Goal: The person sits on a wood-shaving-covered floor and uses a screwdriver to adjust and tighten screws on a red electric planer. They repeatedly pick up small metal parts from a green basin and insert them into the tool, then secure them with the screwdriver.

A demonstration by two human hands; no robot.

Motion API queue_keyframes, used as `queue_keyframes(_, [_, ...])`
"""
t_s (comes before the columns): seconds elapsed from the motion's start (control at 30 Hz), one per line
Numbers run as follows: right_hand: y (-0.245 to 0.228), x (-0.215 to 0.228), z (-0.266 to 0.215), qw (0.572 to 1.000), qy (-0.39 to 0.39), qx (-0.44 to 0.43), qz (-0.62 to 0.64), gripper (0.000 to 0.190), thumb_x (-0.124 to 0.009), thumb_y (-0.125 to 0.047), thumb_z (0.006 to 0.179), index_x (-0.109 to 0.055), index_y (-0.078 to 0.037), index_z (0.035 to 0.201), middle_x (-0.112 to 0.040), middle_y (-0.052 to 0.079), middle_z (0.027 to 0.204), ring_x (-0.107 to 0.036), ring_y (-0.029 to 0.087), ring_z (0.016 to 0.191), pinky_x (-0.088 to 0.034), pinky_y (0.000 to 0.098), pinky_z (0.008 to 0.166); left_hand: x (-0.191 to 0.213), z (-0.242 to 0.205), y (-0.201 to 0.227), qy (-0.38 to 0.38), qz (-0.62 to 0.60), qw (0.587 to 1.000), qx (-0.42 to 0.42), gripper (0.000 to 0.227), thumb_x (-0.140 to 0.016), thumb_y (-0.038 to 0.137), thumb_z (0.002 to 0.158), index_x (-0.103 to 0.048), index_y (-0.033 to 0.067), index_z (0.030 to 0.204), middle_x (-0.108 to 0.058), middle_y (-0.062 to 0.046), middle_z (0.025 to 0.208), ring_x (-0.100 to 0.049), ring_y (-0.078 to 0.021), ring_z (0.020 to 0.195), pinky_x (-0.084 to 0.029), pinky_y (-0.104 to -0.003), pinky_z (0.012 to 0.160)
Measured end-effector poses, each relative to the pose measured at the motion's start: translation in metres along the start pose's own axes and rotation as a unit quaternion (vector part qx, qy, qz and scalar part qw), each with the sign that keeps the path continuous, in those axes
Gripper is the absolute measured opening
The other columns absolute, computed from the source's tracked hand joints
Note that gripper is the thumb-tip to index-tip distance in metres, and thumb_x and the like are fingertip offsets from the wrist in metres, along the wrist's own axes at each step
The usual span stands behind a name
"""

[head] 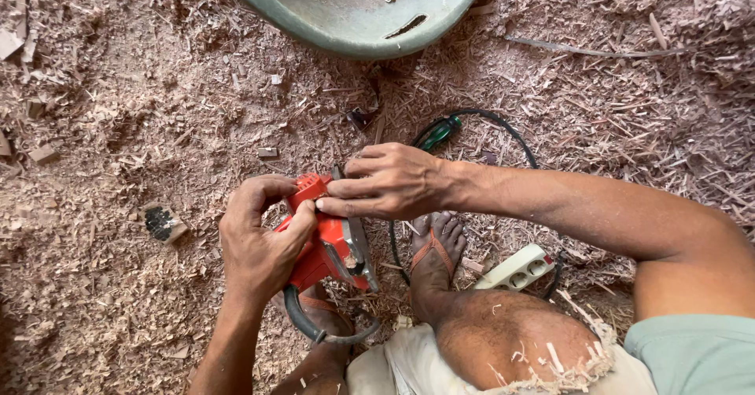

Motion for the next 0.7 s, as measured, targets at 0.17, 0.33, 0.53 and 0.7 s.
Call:
queue_keyframes(0.17, [-0.007,-0.008,0.001,0.998,-0.020,0.006,-0.067,0.041,-0.059,-0.029,0.105,-0.054,-0.021,0.145,-0.066,0.001,0.119,-0.063,0.015,0.090,-0.056,0.0328,0.076,0.003,-0.005,-0.003,-0.010,-0.066,0.998,0.000,0.023,-0.074,0.012,0.083,-0.067,0.0036,0.104,-0.071,-0.010,0.115,-0.069,-0.0206,0.108,-0.058,-0.036,0.098])
queue_keyframes(0.33, [-0.022,-0.010,0.002,0.993,-0.016,0.014,-0.118,0.034,-0.057,-0.031,0.110,-0.054,-0.019,0.141,-0.065,0.004,0.118,-0.064,0.015,0.090,-0.059,0.0341,0.079,0.007,-0.014,0.003,-0.003,0.017,0.998,-0.059,0.025,-0.076,0.009,0.081,-0.070,0.0038,0.104,-0.073,-0.011,0.118,-0.068,-0.0229,0.110,-0.056,-0.037,0.097])
queue_keyframes(0.53, [-0.024,-0.011,0.009,0.986,-0.014,0.011,-0.164,0.033,-0.061,-0.029,0.108,-0.053,-0.029,0.140,-0.065,0.003,0.112,-0.060,0.012,0.077,-0.055,0.0309,0.069,0.006,-0.017,-0.009,-0.028,-0.051,0.998,-0.024,0.033,-0.079,0.009,0.076,-0.069,0.0024,0.107,-0.071,-0.013,0.120,-0.066,-0.0224,0.111,-0.057,-0.036,0.094])
queue_keyframes(0.7, [-0.016,-0.012,0.009,0.998,-0.018,-0.023,-0.064,0.036,-0.059,-0.025,0.109,-0.050,-0.029,0.144,-0.067,0.005,0.114,-0.063,0.015,0.081,-0.056,0.0328,0.070,0.000,-0.016,-0.018,-0.047,-0.162,0.985,0.024,0.031,-0.076,0.003,0.082,-0.067,-0.0002,0.111,-0.065,-0.015,0.128,-0.066,-0.0212,0.119,-0.057,-0.035,0.102])
Point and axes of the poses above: each hand's wrist, its own z-axis towards the middle knuckle, its own x-axis out of the back of the hand, y = z × x, the point moved 8 cm from there along z, towards the middle knuckle
